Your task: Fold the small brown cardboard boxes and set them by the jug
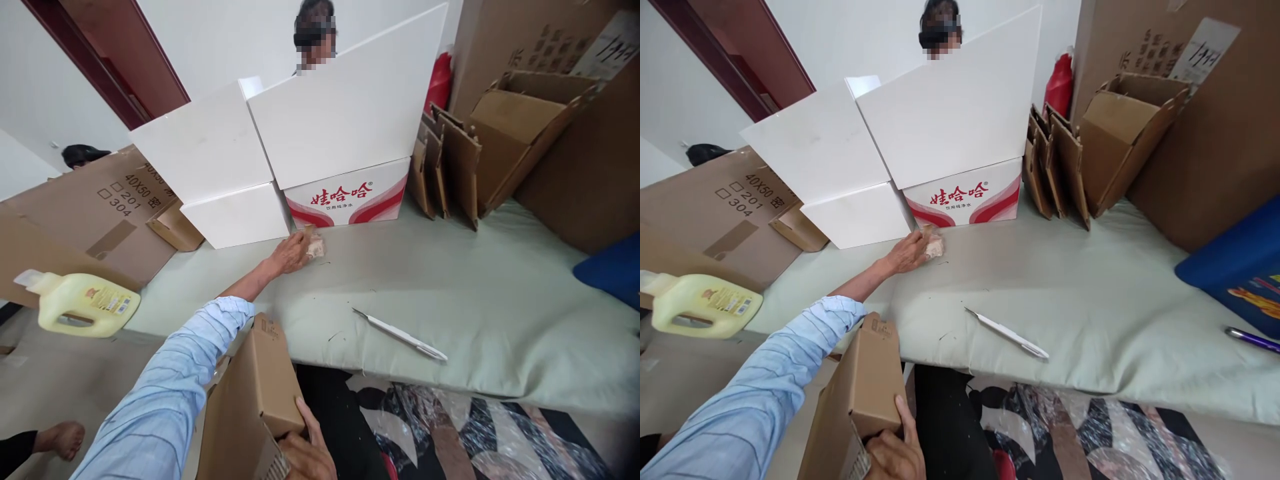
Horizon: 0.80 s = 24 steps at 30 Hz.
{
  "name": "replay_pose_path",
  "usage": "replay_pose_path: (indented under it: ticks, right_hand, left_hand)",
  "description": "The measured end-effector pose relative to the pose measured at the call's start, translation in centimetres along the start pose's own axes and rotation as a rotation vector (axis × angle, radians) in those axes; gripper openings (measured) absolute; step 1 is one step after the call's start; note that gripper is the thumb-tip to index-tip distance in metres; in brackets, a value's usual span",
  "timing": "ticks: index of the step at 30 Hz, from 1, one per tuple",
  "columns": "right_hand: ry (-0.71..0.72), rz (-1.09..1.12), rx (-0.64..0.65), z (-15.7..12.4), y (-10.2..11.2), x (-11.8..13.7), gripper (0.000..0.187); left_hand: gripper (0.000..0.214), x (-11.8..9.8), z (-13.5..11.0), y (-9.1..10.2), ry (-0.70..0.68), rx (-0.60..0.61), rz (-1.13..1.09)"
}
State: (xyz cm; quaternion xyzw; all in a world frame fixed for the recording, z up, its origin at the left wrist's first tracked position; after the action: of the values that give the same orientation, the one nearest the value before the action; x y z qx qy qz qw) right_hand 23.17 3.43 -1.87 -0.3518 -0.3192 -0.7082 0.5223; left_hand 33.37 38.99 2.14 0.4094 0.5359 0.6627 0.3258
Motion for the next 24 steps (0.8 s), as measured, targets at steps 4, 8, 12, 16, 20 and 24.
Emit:
replay_pose_path:
  ticks: [4, 8, 12, 16, 20, 24]
  right_hand:
    - [0.086, -0.033, 0.023, 0.8, -0.2, 2.1, 0.012]
    - [-0.030, -0.015, 0.004, 1.5, 0.2, 2.7, 0.014]
    - [-0.171, 0.021, 0.002, 2.0, 0.8, 2.8, 0.023]
    - [-0.313, 0.049, -0.002, 2.3, 1.4, 2.8, 0.031]
    - [-0.374, 0.075, -0.053, 2.3, 1.7, 2.8, 0.037]
    - [-0.389, 0.071, -0.117, 2.1, 1.8, 2.6, 0.046]
  left_hand:
    - [0.055, 0.8, -0.1, 2.0, 0.020, 0.061, -0.136]
    - [0.046, 2.6, -1.8, 6.4, 0.116, -0.025, -0.192]
    - [0.039, 1.6, -8.2, 11.5, 0.105, -0.231, -0.237]
    - [0.030, -1.7, -19.0, 14.8, 0.039, -0.407, -0.367]
    - [0.021, -4.4, -30.2, 14.8, 0.117, -0.460, -0.503]
    - [0.021, -6.5, -38.7, 13.6, 0.247, -0.503, -0.564]
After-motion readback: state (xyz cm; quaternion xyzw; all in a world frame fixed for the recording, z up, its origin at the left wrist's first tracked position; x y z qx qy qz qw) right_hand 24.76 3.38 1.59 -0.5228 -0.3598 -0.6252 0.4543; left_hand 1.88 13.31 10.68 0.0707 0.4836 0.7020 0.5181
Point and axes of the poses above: each hand's wrist, its own z-axis towards the middle knuckle, its own y-axis out of the back of the hand, x = y × z, the point moved 9 cm from there along z, towards the middle knuckle, and after that the axes turned 4 degrees about z, right-handed, at the moved point
